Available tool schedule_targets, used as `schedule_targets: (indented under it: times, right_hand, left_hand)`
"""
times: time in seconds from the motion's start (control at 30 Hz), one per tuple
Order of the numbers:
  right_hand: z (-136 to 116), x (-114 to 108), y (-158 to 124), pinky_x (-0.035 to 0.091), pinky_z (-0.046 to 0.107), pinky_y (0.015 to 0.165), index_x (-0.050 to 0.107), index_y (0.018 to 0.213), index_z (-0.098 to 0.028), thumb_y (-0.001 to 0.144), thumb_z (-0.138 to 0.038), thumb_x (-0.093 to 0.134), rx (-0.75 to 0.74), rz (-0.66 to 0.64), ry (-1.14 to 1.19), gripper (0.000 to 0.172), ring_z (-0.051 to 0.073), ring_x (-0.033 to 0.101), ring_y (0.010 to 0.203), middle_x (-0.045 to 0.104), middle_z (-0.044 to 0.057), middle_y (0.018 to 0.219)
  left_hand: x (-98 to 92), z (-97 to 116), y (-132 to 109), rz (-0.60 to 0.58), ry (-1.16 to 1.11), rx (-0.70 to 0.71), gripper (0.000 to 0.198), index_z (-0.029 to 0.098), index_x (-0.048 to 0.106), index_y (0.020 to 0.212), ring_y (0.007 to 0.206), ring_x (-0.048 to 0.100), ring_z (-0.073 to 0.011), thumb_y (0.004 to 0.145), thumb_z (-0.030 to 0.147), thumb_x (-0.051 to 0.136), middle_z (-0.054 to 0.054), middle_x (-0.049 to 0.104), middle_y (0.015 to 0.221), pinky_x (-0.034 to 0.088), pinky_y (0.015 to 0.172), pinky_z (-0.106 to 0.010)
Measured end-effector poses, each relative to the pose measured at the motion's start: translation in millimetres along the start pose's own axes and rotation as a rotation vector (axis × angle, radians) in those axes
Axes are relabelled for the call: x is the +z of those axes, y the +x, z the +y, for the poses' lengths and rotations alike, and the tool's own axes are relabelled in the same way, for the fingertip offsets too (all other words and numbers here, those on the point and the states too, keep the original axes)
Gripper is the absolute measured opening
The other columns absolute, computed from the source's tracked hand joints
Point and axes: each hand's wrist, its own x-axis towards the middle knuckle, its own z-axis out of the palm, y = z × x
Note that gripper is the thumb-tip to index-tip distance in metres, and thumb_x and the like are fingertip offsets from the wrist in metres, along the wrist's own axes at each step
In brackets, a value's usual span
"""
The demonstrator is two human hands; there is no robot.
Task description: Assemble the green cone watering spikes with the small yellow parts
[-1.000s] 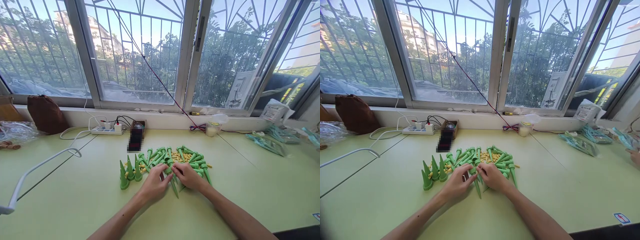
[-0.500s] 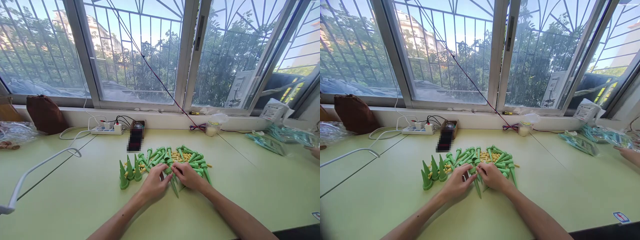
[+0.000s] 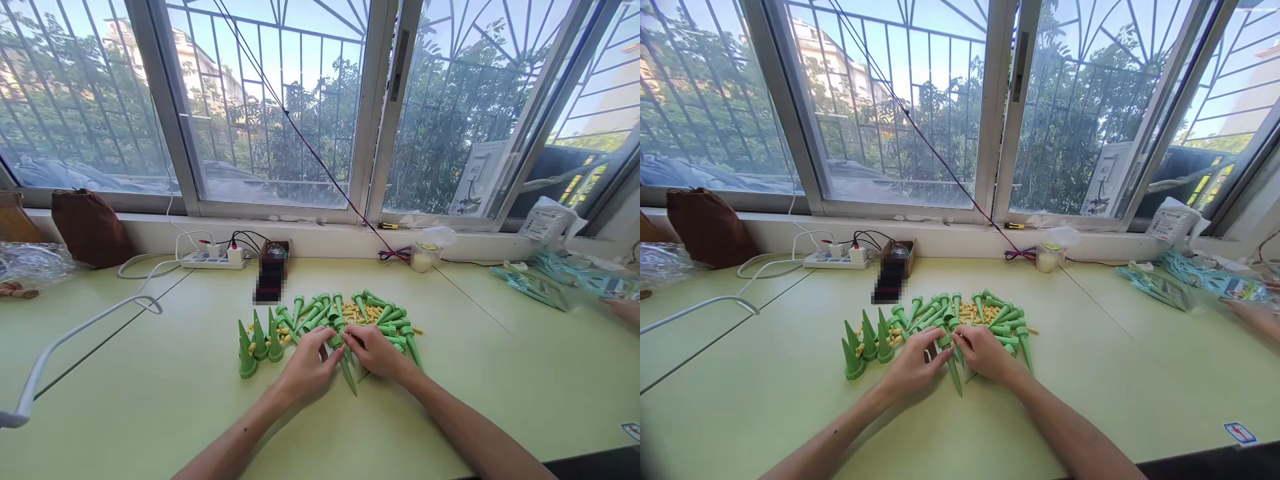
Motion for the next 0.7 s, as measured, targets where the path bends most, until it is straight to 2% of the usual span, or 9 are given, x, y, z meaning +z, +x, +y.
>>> schedule_targets:
  times: [0.33, 0.7]
  right_hand:
    - [-0.2, 0.5, 0.2, 0.032, 0.024, 0.057, 0.059, 0.078, -0.018, 0.100, -0.026, 0.043, -0.007, 0.025, 0.010, 0.028, 0.013, 0.043, 0.057, 0.053, -0.001, 0.062]
    - [1.5, 0.6, 1.1, 0.030, 0.024, 0.056, 0.057, 0.075, -0.017, 0.101, -0.028, 0.043, -0.026, 0.058, 0.050, 0.031, 0.011, 0.039, 0.056, 0.048, -0.003, 0.062]
  left_hand:
    - [-0.2, 1.5, -1.5, 0.005, -0.046, -0.022, 0.017, 0.018, 0.056, 0.077, 0.065, 0.056, -0.0144, 0.089, 0.031, 0.058, -0.001, 0.055, 0.076, 0.045, 0.059, -0.026]
    - [1.1, 2.0, -3.1, 0.029, -0.112, -0.006, 0.015, 0.018, 0.059, 0.081, 0.068, 0.059, -0.0140, 0.090, 0.031, 0.058, -0.001, 0.055, 0.081, 0.047, 0.060, -0.025]
